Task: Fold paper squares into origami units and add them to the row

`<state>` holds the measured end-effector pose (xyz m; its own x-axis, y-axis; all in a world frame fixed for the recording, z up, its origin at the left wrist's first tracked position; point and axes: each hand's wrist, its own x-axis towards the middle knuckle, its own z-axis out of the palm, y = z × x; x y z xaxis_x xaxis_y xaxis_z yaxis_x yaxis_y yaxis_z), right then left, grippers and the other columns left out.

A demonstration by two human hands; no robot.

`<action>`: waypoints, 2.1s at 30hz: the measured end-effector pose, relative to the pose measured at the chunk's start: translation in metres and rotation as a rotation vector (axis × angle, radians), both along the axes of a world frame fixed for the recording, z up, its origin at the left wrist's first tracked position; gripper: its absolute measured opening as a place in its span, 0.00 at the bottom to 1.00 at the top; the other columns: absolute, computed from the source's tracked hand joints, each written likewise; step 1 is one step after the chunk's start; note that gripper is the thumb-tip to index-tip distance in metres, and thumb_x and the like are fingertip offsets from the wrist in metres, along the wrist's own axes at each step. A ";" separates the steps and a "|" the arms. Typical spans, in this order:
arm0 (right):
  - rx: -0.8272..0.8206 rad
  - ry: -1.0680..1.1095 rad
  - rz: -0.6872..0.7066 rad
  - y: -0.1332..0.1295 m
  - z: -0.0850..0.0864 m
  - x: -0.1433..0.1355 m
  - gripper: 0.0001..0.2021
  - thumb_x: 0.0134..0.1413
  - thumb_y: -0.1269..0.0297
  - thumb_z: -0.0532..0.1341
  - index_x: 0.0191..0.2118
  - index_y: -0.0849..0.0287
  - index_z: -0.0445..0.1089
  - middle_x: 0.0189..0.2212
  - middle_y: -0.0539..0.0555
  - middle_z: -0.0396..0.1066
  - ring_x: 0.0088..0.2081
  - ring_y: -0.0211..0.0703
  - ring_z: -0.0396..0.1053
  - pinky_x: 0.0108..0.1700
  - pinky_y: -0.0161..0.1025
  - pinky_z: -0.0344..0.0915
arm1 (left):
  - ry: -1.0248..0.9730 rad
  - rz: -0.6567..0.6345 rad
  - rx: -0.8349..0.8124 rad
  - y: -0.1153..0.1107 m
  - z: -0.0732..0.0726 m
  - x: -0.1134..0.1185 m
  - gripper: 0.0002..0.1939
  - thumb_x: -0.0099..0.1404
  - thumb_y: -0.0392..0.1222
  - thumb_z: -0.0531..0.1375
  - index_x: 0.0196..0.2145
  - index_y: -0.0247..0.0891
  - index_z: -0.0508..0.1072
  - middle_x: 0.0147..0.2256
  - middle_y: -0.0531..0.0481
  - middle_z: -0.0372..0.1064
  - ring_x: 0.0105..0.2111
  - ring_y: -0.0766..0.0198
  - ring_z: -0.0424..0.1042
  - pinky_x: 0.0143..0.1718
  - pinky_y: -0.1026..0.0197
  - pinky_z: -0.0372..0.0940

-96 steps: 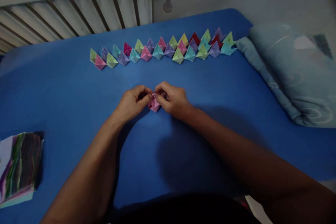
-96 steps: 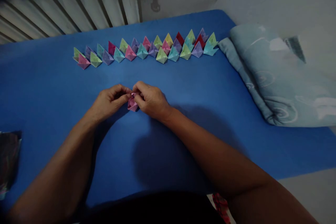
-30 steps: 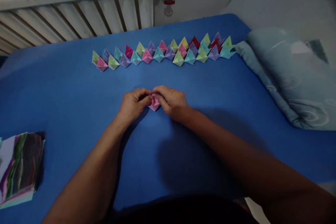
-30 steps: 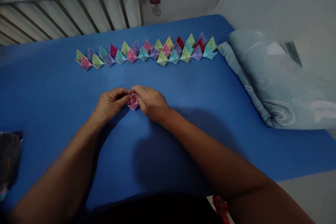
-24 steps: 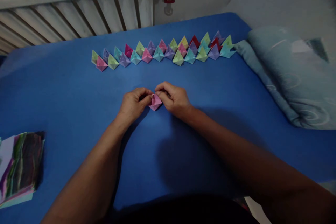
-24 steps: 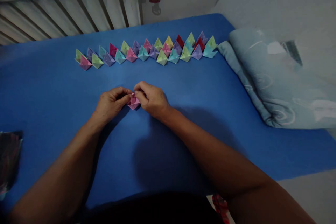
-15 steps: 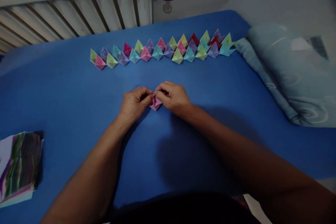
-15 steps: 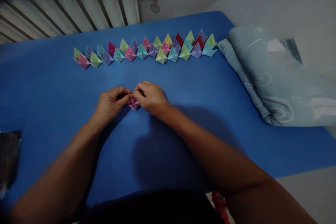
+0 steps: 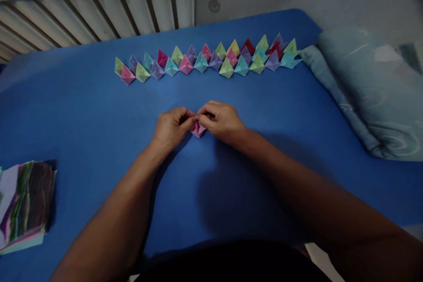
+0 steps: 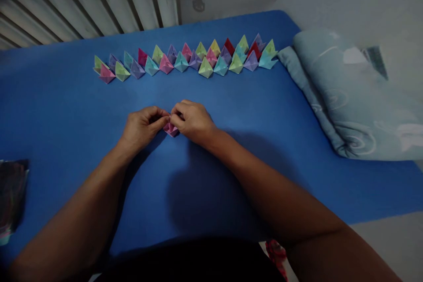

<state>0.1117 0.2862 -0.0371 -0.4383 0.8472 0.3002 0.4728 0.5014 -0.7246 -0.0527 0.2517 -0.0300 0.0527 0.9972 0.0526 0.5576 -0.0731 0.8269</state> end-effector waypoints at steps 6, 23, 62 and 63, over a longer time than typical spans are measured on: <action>0.051 -0.035 0.040 0.000 -0.001 0.001 0.06 0.51 0.72 0.58 0.27 0.60 0.69 0.26 0.50 0.66 0.29 0.36 0.62 0.33 0.35 0.57 | 0.016 -0.009 0.017 0.000 0.002 0.001 0.04 0.59 0.40 0.60 0.28 0.39 0.74 0.25 0.54 0.73 0.26 0.67 0.69 0.31 0.63 0.62; 0.156 -0.065 0.083 -0.004 -0.005 0.000 0.06 0.53 0.72 0.55 0.26 0.59 0.66 0.25 0.50 0.63 0.28 0.37 0.59 0.33 0.35 0.56 | 0.038 -0.036 0.014 0.000 0.004 0.000 0.04 0.55 0.34 0.59 0.24 0.37 0.72 0.23 0.55 0.70 0.23 0.69 0.65 0.26 0.65 0.58; 0.189 0.185 0.031 -0.002 0.007 0.008 0.06 0.52 0.73 0.56 0.26 0.59 0.66 0.25 0.49 0.65 0.26 0.35 0.61 0.31 0.35 0.59 | -0.544 0.021 -0.160 0.000 0.013 0.000 0.10 0.59 0.45 0.62 0.38 0.38 0.75 0.33 0.51 0.74 0.32 0.67 0.72 0.35 0.64 0.67; 0.185 0.228 0.014 -0.002 0.010 0.009 0.06 0.53 0.73 0.56 0.27 0.59 0.67 0.25 0.49 0.66 0.26 0.34 0.61 0.30 0.34 0.59 | -0.652 0.045 -0.199 0.001 0.013 0.000 0.12 0.60 0.47 0.62 0.39 0.38 0.75 0.34 0.49 0.75 0.33 0.66 0.73 0.34 0.64 0.68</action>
